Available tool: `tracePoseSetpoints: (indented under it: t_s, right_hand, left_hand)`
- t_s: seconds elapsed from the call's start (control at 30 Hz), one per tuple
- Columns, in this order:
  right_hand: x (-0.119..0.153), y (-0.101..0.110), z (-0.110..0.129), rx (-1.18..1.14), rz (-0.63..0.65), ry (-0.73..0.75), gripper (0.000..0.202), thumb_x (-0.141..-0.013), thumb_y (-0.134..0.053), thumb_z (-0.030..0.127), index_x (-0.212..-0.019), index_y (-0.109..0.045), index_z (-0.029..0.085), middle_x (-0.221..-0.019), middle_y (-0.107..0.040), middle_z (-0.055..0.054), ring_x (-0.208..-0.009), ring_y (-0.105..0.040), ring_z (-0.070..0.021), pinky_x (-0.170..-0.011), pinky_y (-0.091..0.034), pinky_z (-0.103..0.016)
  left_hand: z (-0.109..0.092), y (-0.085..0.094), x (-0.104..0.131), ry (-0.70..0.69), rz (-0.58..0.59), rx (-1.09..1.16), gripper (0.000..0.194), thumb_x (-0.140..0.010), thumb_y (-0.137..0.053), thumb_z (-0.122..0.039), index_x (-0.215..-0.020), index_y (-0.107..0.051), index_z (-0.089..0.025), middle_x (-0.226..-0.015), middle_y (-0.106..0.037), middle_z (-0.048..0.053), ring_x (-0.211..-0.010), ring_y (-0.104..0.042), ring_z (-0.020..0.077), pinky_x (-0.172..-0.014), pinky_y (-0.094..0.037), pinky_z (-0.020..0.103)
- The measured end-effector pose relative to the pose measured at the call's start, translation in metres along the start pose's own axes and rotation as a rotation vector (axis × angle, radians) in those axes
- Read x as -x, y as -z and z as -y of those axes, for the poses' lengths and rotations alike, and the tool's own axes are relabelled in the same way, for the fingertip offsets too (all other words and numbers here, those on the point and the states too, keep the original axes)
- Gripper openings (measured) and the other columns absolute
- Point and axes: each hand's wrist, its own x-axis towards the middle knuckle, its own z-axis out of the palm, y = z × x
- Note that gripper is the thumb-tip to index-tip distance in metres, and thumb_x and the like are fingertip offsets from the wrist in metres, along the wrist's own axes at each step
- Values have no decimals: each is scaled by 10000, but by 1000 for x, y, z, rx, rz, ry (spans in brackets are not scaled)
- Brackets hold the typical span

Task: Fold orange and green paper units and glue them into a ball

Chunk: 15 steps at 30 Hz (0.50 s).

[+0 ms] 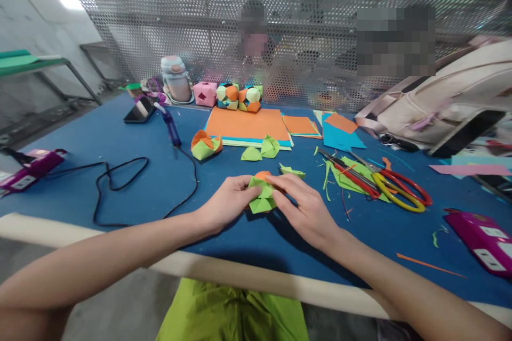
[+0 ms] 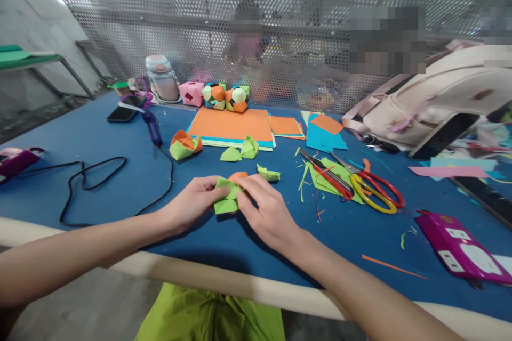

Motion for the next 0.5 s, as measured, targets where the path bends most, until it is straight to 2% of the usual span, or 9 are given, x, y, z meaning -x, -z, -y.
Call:
tracePoseSetpoints:
  t_s: [0.17, 0.33, 0.5]
  right_hand:
    - [-2, -1, -2, -72, 21, -216, 84, -841, -535, 219, -834, -612, 186, -725, -620, -10, -640, -571, -137, -606, -475, -260]
    - [-3, -2, 0, -87, 9, -280, 71, -793, -563, 198, -723, -568, 188, -632, -577, 18, -567, -531, -115, -536, -428, -228]
    - [-4, -2, 2, -119, 78, -300, 118, -797, -555, 216, -686, -542, 181, -581, -544, 34, -514, -486, -93, -483, -387, -203]
  left_hand:
    - [-3, 1, 1, -103, -19, -323, 177, -787, -512, -282, -720, -580, -133, -653, -521, -32, -627, -449, 98, -594, -357, 216]
    - [-3, 1, -1, -130, -66, -346, 104, -770, -501, -230, -746, -554, -143, -653, -496, -41, -610, -423, 94, -565, -336, 206]
    - [2, 4, -1, -196, -46, -478, 102, -752, -474, -159, -723, -570, -144, -671, -521, -29, -635, -442, 98, -578, -338, 207]
